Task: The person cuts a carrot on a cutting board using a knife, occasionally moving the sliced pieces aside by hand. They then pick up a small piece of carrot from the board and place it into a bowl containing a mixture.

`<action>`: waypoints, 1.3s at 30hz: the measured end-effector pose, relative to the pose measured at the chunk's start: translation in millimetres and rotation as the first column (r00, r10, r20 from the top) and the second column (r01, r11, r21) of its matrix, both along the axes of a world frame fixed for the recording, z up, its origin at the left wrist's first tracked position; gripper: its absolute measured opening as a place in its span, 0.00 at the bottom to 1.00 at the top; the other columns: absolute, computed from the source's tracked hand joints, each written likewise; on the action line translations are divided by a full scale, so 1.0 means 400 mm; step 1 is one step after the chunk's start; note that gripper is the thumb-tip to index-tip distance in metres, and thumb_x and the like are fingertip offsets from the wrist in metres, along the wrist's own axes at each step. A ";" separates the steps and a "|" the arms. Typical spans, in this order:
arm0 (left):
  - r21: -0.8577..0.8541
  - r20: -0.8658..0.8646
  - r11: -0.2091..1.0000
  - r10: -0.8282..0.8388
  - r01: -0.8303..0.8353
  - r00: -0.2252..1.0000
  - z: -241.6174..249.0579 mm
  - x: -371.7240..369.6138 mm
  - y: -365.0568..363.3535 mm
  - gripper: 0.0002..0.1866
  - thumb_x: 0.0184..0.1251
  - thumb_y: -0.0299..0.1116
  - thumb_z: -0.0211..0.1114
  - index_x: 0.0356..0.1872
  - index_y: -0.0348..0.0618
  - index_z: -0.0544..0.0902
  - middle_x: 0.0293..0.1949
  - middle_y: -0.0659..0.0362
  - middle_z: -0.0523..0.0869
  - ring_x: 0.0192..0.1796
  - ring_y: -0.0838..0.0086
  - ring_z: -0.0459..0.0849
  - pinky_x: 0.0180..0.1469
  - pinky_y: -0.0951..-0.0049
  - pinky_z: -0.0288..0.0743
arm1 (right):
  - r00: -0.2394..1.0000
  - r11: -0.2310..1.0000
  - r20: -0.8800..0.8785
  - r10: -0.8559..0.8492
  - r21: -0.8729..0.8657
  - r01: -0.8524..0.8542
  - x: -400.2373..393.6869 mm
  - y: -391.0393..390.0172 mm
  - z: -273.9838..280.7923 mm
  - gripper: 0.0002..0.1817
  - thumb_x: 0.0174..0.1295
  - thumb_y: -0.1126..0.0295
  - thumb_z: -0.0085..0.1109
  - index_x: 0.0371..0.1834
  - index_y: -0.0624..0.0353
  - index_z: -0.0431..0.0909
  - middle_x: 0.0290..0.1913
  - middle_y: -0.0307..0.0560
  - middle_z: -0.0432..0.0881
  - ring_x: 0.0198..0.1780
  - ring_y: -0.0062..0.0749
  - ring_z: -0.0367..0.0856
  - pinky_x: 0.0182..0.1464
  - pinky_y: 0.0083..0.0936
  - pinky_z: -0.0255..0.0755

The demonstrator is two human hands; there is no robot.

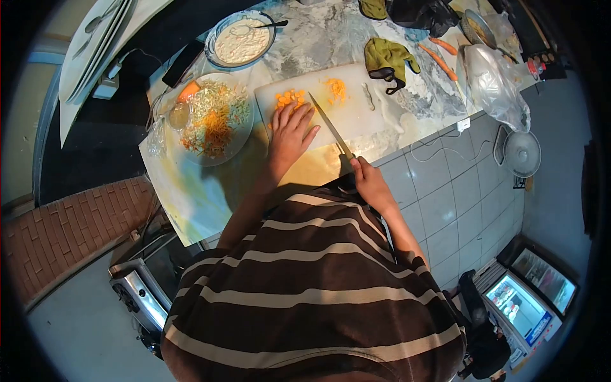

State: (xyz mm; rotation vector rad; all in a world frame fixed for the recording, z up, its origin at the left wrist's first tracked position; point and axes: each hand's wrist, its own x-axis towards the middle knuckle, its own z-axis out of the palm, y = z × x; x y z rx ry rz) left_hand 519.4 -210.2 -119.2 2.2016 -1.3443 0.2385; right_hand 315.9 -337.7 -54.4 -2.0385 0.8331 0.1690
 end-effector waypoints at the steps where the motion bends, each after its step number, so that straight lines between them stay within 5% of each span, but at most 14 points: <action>1: 0.005 0.005 1.000 -0.004 0.004 1.000 0.001 0.001 0.001 0.22 0.67 0.45 0.64 0.58 0.45 0.81 0.62 0.60 0.78 0.68 0.60 0.68 0.72 0.51 0.55 | 1.000 1.000 0.003 -0.003 -0.003 0.003 0.000 0.001 0.000 0.23 0.79 0.54 0.42 0.42 0.67 0.73 0.30 0.74 0.77 0.39 0.73 0.74 0.38 0.52 0.67; 3: 0.007 0.012 1.000 -0.008 0.008 1.000 0.001 0.003 0.003 0.23 0.67 0.45 0.64 0.59 0.45 0.81 0.62 0.60 0.78 0.68 0.61 0.68 0.72 0.52 0.55 | 1.000 0.999 -0.009 0.013 -0.046 -0.014 -0.002 0.004 -0.003 0.22 0.79 0.56 0.40 0.44 0.67 0.74 0.31 0.75 0.80 0.40 0.75 0.77 0.41 0.60 0.69; 6: -0.002 -0.034 1.000 -0.007 0.007 0.999 0.004 0.002 0.005 0.23 0.65 0.42 0.66 0.59 0.45 0.81 0.62 0.60 0.79 0.69 0.60 0.68 0.72 0.52 0.55 | 0.999 0.998 -0.021 -0.023 -0.062 0.022 -0.004 0.011 0.005 0.24 0.79 0.53 0.40 0.44 0.67 0.74 0.32 0.74 0.78 0.42 0.74 0.75 0.40 0.54 0.68; 25: 0.037 -0.079 0.998 -0.054 0.057 0.995 -0.002 0.018 0.006 0.22 0.68 0.45 0.63 0.58 0.43 0.81 0.60 0.63 0.80 0.68 0.63 0.69 0.73 0.53 0.56 | 0.997 0.997 -0.071 0.026 -0.071 -0.031 0.049 0.004 0.051 0.22 0.79 0.56 0.41 0.45 0.68 0.74 0.28 0.73 0.77 0.38 0.74 0.75 0.35 0.55 0.66; 39: 0.056 -0.080 0.997 -0.053 0.057 0.995 -0.004 0.019 0.006 0.24 0.68 0.46 0.63 0.59 0.43 0.80 0.62 0.64 0.79 0.69 0.63 0.68 0.74 0.53 0.55 | 0.995 0.992 -0.095 0.039 -0.113 -0.050 0.060 0.016 0.043 0.18 0.79 0.59 0.42 0.42 0.65 0.71 0.25 0.73 0.78 0.35 0.75 0.77 0.36 0.62 0.66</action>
